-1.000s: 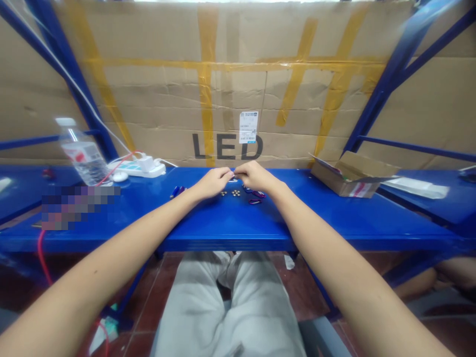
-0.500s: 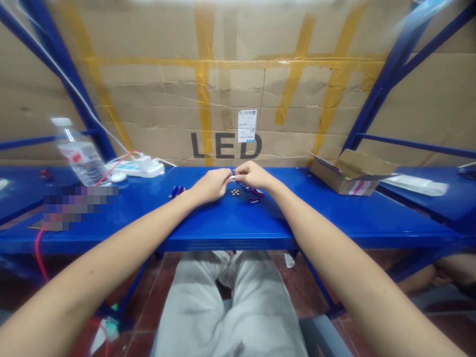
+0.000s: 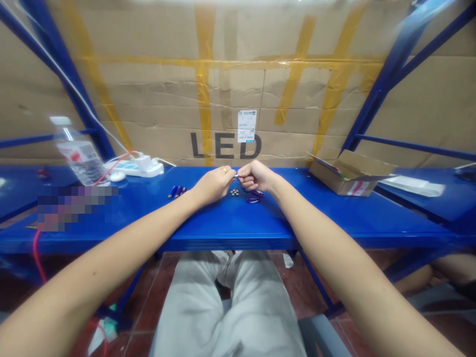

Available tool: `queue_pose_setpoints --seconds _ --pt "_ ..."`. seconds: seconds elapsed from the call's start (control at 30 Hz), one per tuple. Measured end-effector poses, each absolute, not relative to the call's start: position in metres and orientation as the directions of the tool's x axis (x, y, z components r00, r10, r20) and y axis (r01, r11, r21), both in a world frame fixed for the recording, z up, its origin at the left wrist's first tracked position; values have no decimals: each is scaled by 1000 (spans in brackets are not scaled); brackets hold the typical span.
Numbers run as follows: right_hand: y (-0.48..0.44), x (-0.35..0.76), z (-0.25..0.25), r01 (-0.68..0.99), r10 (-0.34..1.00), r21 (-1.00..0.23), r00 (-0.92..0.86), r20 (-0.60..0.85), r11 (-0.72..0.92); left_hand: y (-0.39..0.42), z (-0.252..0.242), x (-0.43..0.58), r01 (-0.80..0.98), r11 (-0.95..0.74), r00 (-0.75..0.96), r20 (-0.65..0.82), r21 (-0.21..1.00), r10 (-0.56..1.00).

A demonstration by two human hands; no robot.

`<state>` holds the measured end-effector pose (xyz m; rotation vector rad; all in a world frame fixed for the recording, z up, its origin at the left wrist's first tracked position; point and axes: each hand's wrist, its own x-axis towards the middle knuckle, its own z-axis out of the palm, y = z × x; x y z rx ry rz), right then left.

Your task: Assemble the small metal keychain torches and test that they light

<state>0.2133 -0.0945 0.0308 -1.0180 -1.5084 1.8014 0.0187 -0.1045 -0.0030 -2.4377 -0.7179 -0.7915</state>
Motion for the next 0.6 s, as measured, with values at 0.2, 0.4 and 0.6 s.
queue_pose_setpoints --seconds 0.2,0.4,0.6 --pt "-96 213 30 17 841 -993 -530 -110 -120 -107 -1 20 589 -778 672 666 -216 324" --pt "-94 213 28 7 856 -992 -506 -110 -123 -101 -3 20 572 -788 688 656 -227 311" --pt "-94 213 30 -29 825 -969 -531 -193 -246 -98 -3 18 574 -773 703 648 -271 294"
